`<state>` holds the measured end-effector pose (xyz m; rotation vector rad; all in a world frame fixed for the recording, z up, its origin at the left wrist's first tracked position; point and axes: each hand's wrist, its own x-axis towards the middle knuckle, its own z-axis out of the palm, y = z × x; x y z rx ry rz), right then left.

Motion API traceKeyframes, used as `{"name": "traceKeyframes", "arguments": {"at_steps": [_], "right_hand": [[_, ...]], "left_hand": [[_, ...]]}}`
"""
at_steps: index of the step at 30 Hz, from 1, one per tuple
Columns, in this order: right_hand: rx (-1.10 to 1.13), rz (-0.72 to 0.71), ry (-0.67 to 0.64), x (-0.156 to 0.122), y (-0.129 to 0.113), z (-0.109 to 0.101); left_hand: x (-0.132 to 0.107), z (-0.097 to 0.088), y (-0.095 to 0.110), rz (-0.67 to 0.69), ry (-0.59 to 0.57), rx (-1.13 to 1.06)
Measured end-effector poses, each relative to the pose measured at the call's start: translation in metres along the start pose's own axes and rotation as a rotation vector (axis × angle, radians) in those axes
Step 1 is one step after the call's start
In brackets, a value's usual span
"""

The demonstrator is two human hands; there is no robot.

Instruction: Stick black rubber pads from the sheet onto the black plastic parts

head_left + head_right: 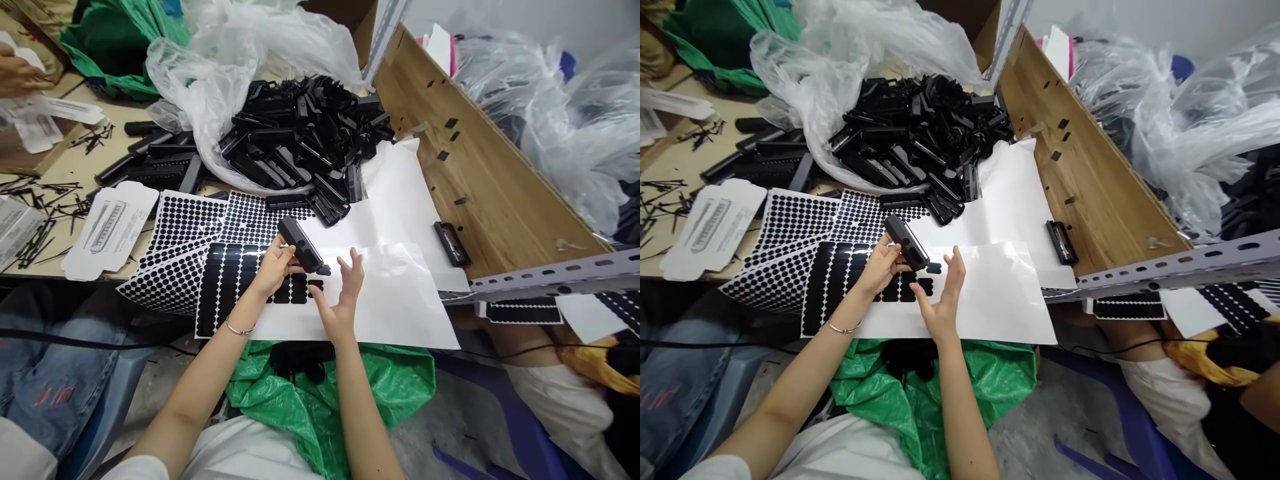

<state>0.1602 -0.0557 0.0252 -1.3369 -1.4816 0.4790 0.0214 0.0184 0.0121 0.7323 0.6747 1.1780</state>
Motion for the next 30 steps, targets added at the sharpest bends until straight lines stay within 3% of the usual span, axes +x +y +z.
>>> {"name": "traceKeyframes", "arguments": {"at_steps": [5, 7, 9, 14, 17, 21, 30], "right_hand": [[0.371, 0.303, -0.158, 0.017, -0.001, 0.001], [0.444, 0.355, -0.132, 0.021, -0.001, 0.004], [0.404, 0.318, -0.056, 0.021, -0.002, 0.005], [0.042, 0.062, 0.095, 0.011, -0.008, 0.005], [-0.067, 0.021, 0.15, 0.006, -0.011, 0.009], [-0.052, 0.03, 0.209, 0.005, -0.009, 0.018], [0.155, 0.215, 0.244, 0.011, -0.012, 0.022]], "left_hand": [[-0.001, 0.0, 0.001, -0.015, -0.048, 0.019], [-0.002, 0.0, 0.001, -0.02, -0.061, 0.026], [-0.003, 0.0, 0.002, -0.024, -0.065, 0.031], [-0.002, 0.0, 0.0, -0.022, -0.047, 0.06], [-0.002, 0.0, -0.003, -0.004, -0.013, 0.092], [-0.003, 0.0, -0.006, 0.034, 0.026, 0.117], [-0.004, 0.001, -0.008, 0.104, 0.065, 0.153]]}}
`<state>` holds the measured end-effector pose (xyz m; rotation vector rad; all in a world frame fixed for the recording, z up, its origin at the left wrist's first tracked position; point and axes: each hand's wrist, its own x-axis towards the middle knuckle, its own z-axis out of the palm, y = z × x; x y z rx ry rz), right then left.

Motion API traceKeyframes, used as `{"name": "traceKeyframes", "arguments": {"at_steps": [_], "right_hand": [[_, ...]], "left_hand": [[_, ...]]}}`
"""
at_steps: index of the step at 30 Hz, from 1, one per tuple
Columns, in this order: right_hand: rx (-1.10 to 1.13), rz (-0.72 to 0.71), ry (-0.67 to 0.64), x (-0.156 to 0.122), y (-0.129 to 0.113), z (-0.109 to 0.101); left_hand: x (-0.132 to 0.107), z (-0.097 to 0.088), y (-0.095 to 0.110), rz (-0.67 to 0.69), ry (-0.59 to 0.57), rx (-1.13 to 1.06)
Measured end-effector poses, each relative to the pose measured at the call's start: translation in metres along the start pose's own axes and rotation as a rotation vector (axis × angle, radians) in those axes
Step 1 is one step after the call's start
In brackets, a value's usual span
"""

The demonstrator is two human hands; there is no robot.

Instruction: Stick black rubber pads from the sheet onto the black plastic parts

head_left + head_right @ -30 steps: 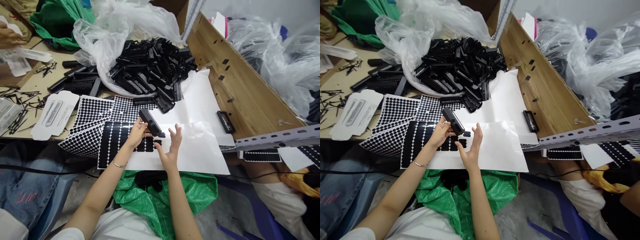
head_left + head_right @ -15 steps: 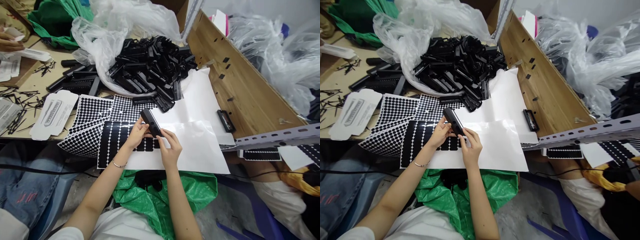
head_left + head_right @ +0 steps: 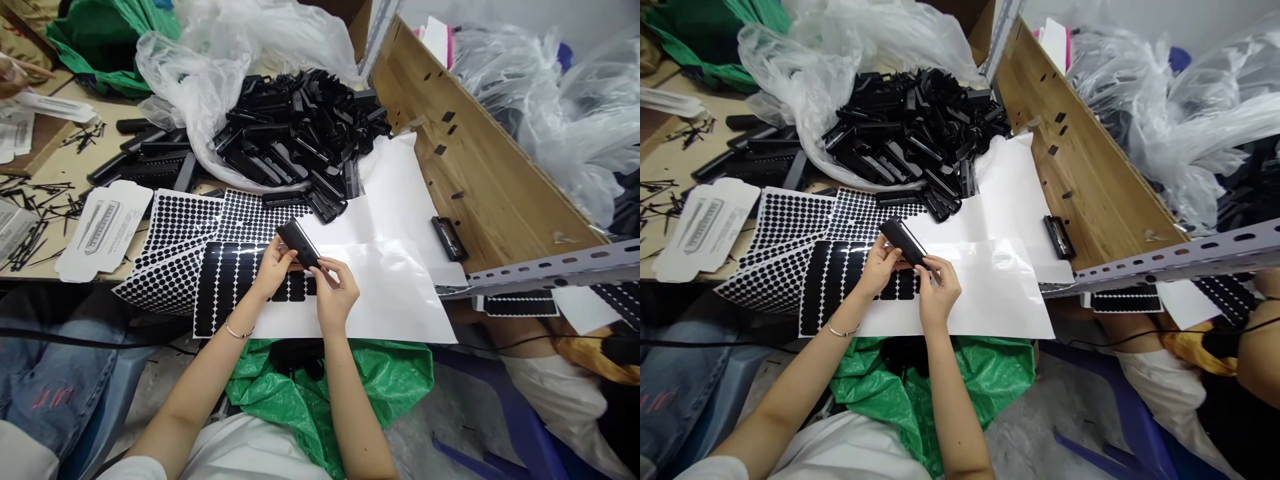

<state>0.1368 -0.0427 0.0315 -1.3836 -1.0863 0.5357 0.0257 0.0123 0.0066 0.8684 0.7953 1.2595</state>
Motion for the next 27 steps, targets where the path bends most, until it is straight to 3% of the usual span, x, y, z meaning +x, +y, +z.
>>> {"name": "traceKeyframes", "arguments": {"at_steps": [5, 13, 19, 25, 27], "right_hand": [[-0.019, 0.059, -0.049, 0.002, -0.004, -0.004], [-0.105, 0.084, -0.27, 0.017, 0.007, -0.022], [-0.124, 0.092, -0.307, 0.018, 0.014, -0.022], [0.077, 0.261, -0.373, 0.019, 0.005, -0.036], [0.095, 0.258, -0.344, 0.024, -0.004, -0.045]], "left_hand": [[-0.002, 0.003, -0.002, 0.024, 0.005, 0.041], [-0.004, 0.007, -0.002, 0.018, -0.038, 0.087], [-0.004, 0.01, -0.001, 0.016, -0.039, 0.122], [0.004, 0.006, 0.0, 0.036, 0.05, 0.099], [0.008, 0.002, 0.001, 0.016, 0.065, 0.072]]}}
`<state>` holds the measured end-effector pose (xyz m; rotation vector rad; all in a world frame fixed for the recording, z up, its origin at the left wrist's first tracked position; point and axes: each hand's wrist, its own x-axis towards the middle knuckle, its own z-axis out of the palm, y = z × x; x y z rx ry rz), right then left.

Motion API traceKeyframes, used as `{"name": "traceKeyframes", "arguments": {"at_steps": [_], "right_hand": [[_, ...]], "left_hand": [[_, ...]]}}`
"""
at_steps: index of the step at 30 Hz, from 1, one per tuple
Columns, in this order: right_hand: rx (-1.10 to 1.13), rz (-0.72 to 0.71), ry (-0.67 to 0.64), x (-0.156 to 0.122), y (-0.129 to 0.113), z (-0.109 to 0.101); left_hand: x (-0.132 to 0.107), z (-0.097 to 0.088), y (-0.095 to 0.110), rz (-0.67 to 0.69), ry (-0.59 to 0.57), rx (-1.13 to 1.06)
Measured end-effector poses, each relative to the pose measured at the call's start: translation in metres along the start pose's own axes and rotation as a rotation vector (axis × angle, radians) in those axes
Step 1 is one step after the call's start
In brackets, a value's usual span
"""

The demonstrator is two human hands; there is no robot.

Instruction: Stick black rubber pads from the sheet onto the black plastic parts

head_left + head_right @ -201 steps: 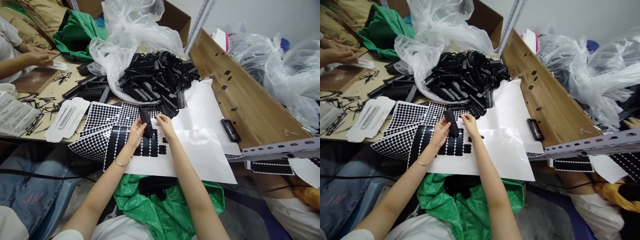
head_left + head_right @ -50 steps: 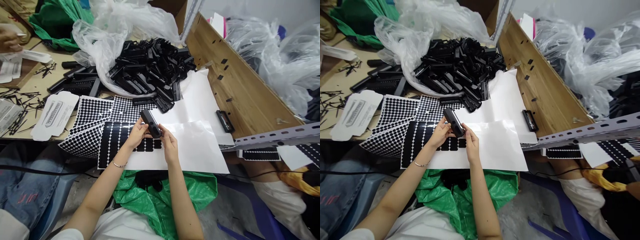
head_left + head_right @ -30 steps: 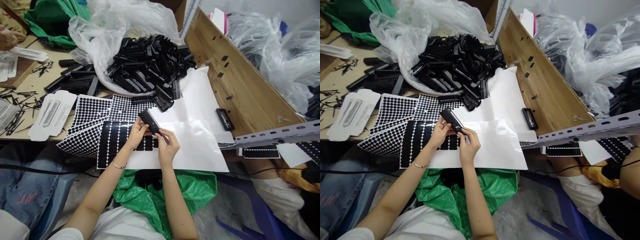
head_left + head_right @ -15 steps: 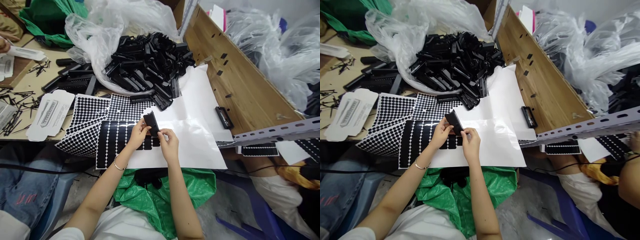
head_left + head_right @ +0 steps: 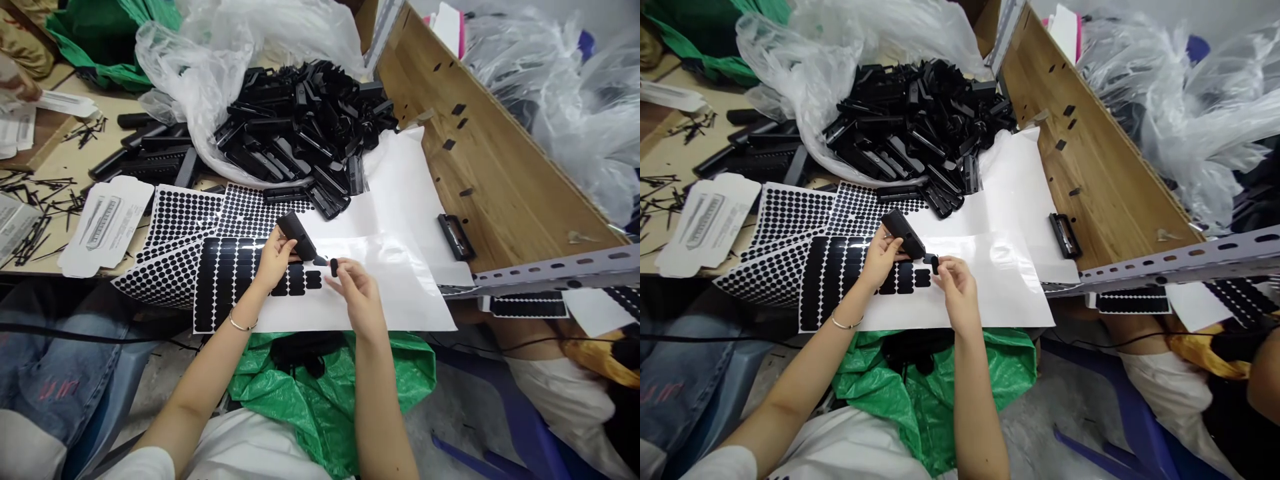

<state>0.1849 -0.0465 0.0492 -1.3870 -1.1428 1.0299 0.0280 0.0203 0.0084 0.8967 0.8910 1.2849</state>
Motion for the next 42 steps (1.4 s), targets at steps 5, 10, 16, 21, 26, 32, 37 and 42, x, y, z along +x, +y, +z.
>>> {"name": "traceKeyframes", "arguments": {"at_steps": [5, 10, 16, 21, 26, 32, 37, 42], "right_hand": [[-0.039, -0.033, -0.055, 0.008, -0.012, -0.007], [0.004, 0.015, -0.154, 0.022, -0.001, 0.007], [-0.035, -0.007, -0.158, 0.029, 0.003, 0.012], [-0.061, -0.006, -0.147, 0.029, 0.002, 0.013], [-0.082, 0.01, -0.146, 0.03, 0.001, 0.015], [-0.062, 0.007, -0.131, 0.03, 0.004, 0.017], [-0.04, 0.005, -0.121, 0.029, 0.007, 0.017], [-0.051, -0.004, -0.119, 0.028, 0.006, 0.018]], "left_hand": [[0.003, -0.006, 0.001, -0.048, -0.1, -0.025], [0.001, -0.005, 0.002, -0.061, -0.16, -0.019], [0.002, -0.006, 0.003, -0.071, -0.17, -0.029], [0.003, -0.007, 0.001, -0.08, -0.17, -0.036], [0.004, -0.007, 0.0, -0.089, -0.155, -0.031], [0.003, -0.005, 0.003, -0.09, -0.158, -0.039], [0.002, -0.005, 0.004, -0.098, -0.157, -0.045], [0.003, -0.006, 0.003, -0.093, -0.154, -0.05]]}}
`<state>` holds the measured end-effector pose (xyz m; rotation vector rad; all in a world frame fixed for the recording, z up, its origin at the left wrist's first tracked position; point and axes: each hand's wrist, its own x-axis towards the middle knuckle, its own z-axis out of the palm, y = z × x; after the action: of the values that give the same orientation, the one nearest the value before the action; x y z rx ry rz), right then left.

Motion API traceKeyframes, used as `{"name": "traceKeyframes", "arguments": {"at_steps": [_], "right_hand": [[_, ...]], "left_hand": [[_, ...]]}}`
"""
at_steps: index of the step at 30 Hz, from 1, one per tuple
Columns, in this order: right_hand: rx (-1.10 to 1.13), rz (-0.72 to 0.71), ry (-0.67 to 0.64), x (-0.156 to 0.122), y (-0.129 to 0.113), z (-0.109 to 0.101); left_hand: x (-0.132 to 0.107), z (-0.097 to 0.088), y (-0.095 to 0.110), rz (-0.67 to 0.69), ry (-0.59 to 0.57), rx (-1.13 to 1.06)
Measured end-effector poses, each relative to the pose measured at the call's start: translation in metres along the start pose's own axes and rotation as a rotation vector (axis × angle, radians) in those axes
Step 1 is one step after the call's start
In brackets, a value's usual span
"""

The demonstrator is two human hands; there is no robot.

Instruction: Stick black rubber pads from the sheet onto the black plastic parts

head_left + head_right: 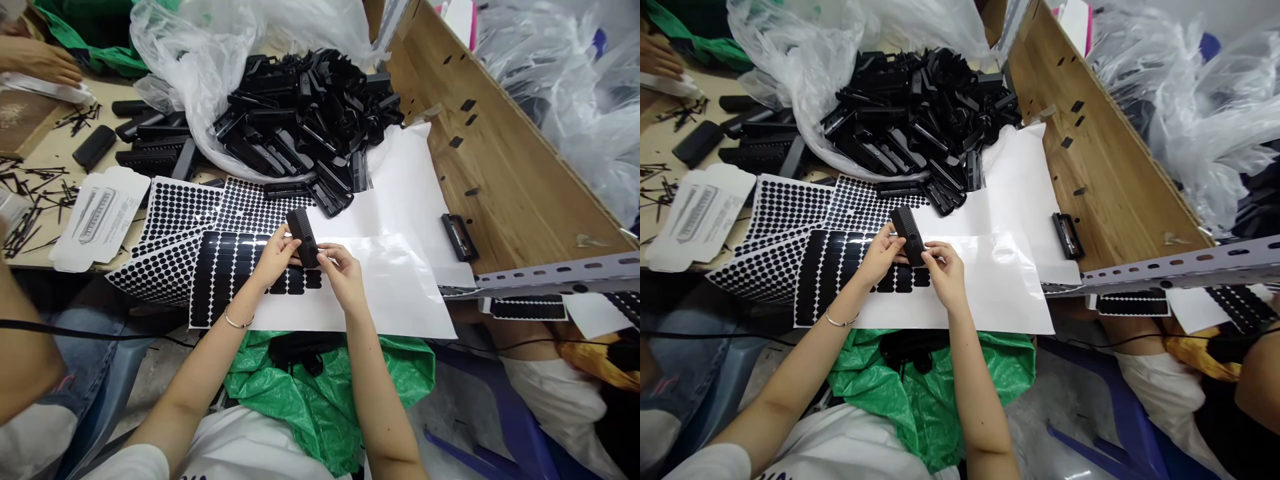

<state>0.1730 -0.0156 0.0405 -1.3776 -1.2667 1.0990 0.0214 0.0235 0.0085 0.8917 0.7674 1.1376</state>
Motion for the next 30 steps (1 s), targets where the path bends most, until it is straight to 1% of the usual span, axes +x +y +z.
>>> {"name": "traceKeyframes", "arguments": {"at_steps": [15, 23, 30], "right_hand": [[-0.083, -0.076, -0.011, 0.0007, 0.0008, 0.0003], [-0.108, -0.071, 0.013, 0.001, 0.0012, 0.0015], [-0.078, -0.055, 0.035, 0.0002, 0.0006, 0.0036]], "left_hand": [[0.0002, -0.0007, -0.0017, -0.009, -0.016, 0.012], [0.0002, -0.0011, -0.0025, 0.013, -0.011, 0.033], [-0.0013, -0.0013, -0.0016, 0.004, -0.011, 0.023]]}}
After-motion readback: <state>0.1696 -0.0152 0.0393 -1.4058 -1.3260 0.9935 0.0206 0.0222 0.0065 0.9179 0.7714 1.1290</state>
